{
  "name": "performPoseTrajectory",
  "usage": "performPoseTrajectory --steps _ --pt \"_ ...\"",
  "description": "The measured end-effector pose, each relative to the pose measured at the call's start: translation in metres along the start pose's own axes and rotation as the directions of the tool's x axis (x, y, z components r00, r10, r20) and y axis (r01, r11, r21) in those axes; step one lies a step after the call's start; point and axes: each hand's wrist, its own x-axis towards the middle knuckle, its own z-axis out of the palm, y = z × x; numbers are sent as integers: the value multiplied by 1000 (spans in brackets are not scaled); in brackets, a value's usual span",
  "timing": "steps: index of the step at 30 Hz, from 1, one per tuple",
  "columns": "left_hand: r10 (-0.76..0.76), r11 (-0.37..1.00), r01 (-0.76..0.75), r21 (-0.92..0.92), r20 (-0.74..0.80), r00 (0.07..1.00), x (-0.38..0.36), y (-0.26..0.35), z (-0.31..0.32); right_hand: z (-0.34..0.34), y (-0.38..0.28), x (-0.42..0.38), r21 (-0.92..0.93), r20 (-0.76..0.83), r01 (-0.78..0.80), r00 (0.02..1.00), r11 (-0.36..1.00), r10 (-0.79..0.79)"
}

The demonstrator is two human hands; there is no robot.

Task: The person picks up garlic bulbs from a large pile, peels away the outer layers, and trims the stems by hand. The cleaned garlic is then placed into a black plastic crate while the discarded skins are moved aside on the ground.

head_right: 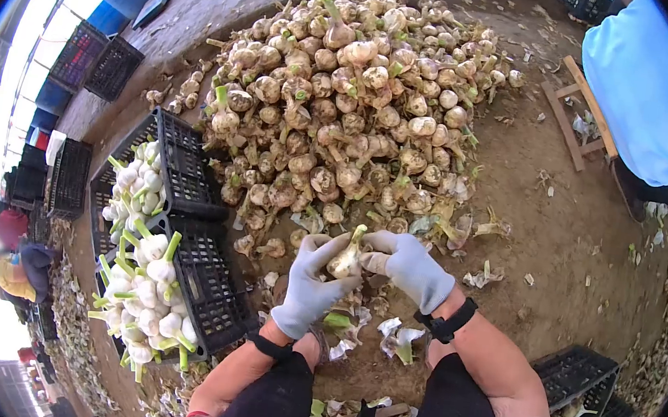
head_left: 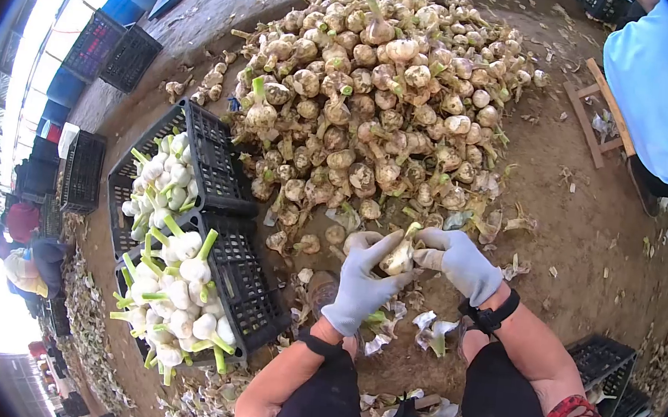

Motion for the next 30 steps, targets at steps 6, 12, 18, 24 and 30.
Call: performPoseTrajectory --steps 6,12,18,24,30 --pt "150 968 -133 215 -66 986 -2 11 3 23 -4 1 -433 -269 40 948 901 -172" --pt "-264 -510 559 -654 738 621 3 -41 3 33 13 5 114 -42 39 999 993 -34" --pt "-545 398 458 -795 197 815 10 -24 10 28 25 13 65 -271 -15 962 998 32" --pt "-374 335 418 -844 288 882 1 -45 12 23 18 6 272 129 -119 988 955 86" --pt "-128 43 441 -897 432 892 -4 -37 -1 1 -4 7 727 -19 -9 999 687 33"
